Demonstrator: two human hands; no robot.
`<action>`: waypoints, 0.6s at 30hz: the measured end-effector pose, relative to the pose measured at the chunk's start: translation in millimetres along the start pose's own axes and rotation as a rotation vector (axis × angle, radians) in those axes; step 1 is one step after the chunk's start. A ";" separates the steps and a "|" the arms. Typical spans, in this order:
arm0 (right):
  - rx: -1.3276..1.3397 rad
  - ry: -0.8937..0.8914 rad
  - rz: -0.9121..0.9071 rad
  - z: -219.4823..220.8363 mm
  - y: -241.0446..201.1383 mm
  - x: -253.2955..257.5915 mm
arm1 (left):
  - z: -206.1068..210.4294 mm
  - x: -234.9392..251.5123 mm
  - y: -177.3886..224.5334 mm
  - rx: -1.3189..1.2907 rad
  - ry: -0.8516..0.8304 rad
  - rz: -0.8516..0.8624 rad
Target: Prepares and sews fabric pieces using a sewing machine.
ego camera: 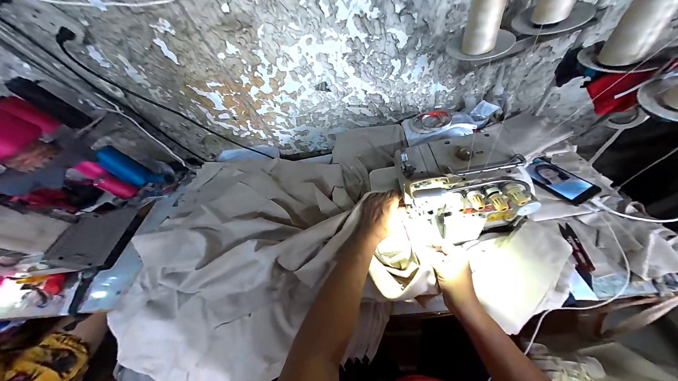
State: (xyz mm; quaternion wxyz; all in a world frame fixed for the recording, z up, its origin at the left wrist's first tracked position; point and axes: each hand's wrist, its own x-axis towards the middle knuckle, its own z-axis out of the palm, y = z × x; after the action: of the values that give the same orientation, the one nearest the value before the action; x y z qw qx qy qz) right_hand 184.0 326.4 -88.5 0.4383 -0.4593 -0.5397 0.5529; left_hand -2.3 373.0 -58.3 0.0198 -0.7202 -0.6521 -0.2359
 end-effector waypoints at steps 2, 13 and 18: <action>-0.008 0.005 -0.013 0.9 2.3 2.0 | -0.1 2.1 -1.4 -0.010 -0.006 -0.008; -0.304 0.016 -0.114 1.4 5.5 4.2 | -9.9 17.7 -3.7 0.017 -0.111 -0.071; -0.594 0.054 -0.233 1.1 2.3 0.5 | -6.9 22.9 -8.9 0.045 -0.081 -0.059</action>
State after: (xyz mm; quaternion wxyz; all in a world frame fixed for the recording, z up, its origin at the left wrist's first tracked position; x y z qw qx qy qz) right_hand 182.9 326.6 -90.8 0.3596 -0.5169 -0.7145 0.3049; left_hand -12.1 393.3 -46.3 0.0027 -0.7090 -0.6784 -0.1922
